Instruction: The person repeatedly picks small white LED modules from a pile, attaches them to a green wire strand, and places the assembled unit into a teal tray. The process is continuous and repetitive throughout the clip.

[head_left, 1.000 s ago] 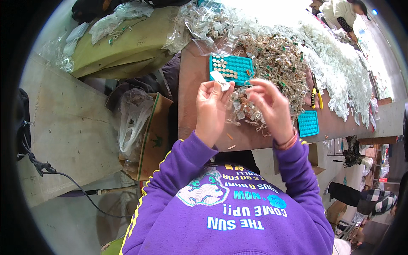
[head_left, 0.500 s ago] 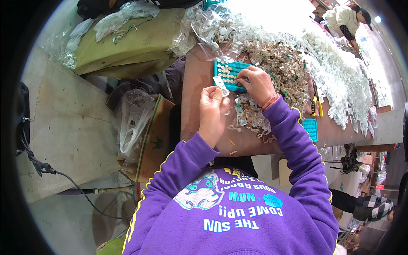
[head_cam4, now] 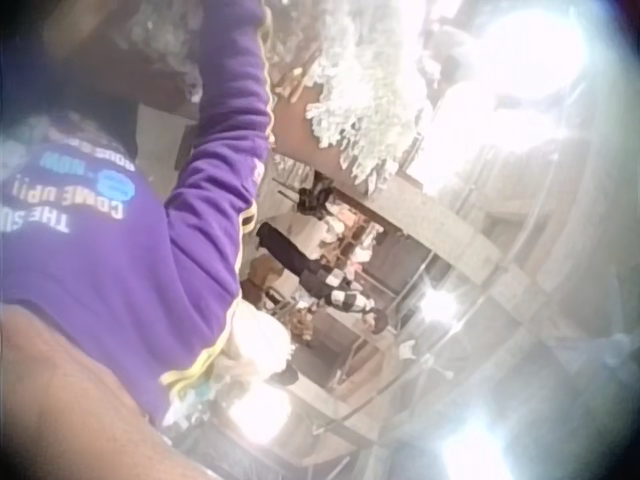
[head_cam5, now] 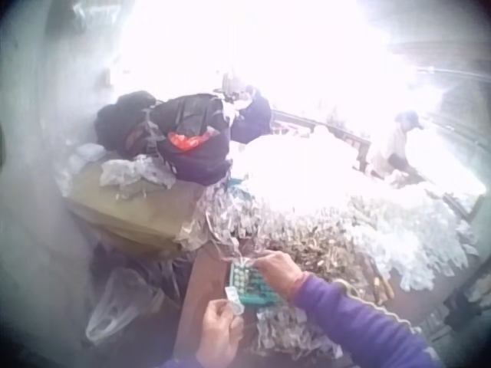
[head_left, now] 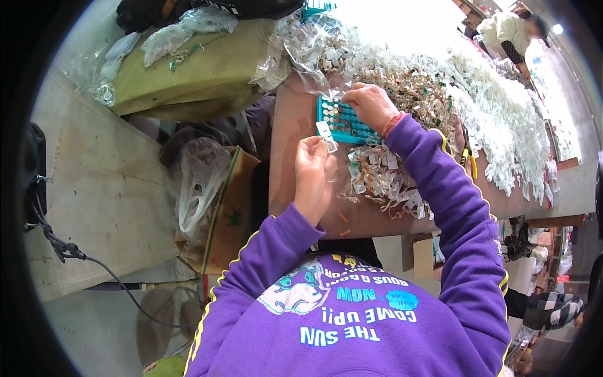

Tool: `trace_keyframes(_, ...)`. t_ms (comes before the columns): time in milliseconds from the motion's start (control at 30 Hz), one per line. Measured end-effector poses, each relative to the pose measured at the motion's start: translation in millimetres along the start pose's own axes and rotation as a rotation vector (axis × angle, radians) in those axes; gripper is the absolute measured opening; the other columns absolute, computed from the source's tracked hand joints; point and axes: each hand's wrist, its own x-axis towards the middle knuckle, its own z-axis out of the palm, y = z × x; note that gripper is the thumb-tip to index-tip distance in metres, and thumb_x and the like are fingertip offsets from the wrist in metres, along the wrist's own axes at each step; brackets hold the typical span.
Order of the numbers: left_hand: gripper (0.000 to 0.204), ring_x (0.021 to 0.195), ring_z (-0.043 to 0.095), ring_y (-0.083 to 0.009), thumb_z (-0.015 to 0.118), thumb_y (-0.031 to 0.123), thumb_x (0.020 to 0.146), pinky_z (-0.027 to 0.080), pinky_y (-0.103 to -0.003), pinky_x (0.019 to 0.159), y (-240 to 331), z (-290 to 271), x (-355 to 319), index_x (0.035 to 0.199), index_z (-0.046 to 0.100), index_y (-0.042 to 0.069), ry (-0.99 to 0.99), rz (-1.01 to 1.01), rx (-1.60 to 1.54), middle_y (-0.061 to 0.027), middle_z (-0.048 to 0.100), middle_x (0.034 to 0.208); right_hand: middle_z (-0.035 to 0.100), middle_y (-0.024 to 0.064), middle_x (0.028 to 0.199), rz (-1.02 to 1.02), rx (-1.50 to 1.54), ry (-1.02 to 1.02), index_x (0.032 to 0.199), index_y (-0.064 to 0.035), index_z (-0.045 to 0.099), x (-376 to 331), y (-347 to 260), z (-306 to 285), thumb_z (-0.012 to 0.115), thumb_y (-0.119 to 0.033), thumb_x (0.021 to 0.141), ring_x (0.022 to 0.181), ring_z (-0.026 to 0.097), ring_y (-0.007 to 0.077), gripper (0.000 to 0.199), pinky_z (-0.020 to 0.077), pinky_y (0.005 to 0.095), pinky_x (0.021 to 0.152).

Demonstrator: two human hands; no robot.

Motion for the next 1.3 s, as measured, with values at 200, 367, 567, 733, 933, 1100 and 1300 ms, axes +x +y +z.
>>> trace_keyframes(200,0.015,0.061,0.043,-0.0045,0.053,0.015,0.1,0.037,-0.018,0.052,0.9,1.1,0.2,0.112,0.048,0.007,0.018,-0.035,-0.037,-0.0039,0.06,0.094,0.066,0.0111,0.092,0.044,0.069,0.012,0.095,-0.0121,0.074,12.8,4.6,10.8,0.06,-0.012,0.082,0.089,0.065,0.0317,0.019,0.0523,0.0395,0.081)
trace_keyframes(367,0.016,0.07,0.053,-0.0071,0.056,0.016,0.099,0.047,-0.018,0.061,-1.1,3.0,0.8,0.111,0.05,0.007,0.076,-0.048,-0.088,-0.003,0.061,0.095,0.066,0.01,0.091,-0.029,-0.003,0.011,0.096,-0.0103,0.072,13.1,2.0,12.9,0.062,-0.012,0.084,0.085,0.066,0.031,0.016,0.0532,0.0382,0.077)
trace_keyframes(567,0.015,0.077,0.059,-0.0102,0.057,0.016,0.098,0.05,-0.019,0.066,-2.3,-0.8,2.4,0.109,0.052,0.007,-0.019,-0.006,-0.111,-0.0038,0.062,0.095,0.065,0.0103,0.09,-0.003,-0.085,-0.043,0.091,-0.0086,0.066,11.7,-1.0,8.7,0.06,-0.011,0.084,0.085,0.066,0.0317,0.009,0.0537,0.0407,0.075)
trace_keyframes(733,0.015,0.077,0.059,-0.0107,0.057,0.016,0.098,0.051,-0.02,0.067,-1.5,-2.7,3.2,0.109,0.053,0.007,-0.061,-0.013,-0.12,-0.0042,0.063,0.094,0.065,0.0099,0.087,-0.01,-0.187,-0.078,0.087,-0.0082,0.065,-5.8,-0.1,0.6,0.062,-0.011,0.084,0.08,0.066,0.0306,0.005,0.054,0.039,0.069)
trace_keyframes(933,0.016,0.083,0.062,-0.0154,0.054,0.014,0.099,0.052,-0.025,0.074,0.0,3.0,2.4,0.111,0.048,0.005,0.0,-0.045,-0.071,-0.0096,0.062,0.099,0.066,0.0096,0.087,-0.012,0.037,0.042,0.092,-0.0096,0.071,-5.5,9.6,1.1,0.066,-0.01,0.081,0.079,0.066,0.0304,0.012,0.0539,0.0374,0.073)
trace_keyframes(1100,0.016,0.089,0.063,-0.0176,0.054,0.014,0.099,0.053,-0.028,0.08,1.8,4.3,2.6,0.112,0.049,0.005,-0.05,-0.025,-0.064,-0.0131,0.064,0.105,0.065,0.0089,0.087,-0.057,-0.028,0.007,0.091,-0.0099,0.071,-1.4,4.8,5.9,0.065,-0.011,0.082,0.08,0.065,0.0303,0.011,0.0536,0.0374,0.073)
trace_keyframes(1300,0.015,0.089,0.063,-0.0182,0.055,0.013,0.098,0.053,-0.028,0.08,0.6,3.7,2.0,0.11,0.051,0.006,-0.044,-0.025,-0.056,-0.0132,0.064,0.105,0.067,0.0107,0.08,0.117,0.273,0.081,0.085,-0.0071,0.071,-12.0,-26.6,-31.7,0.068,-0.01,0.079,0.072,0.067,0.0255,0.007,0.0542,0.0327,0.067)
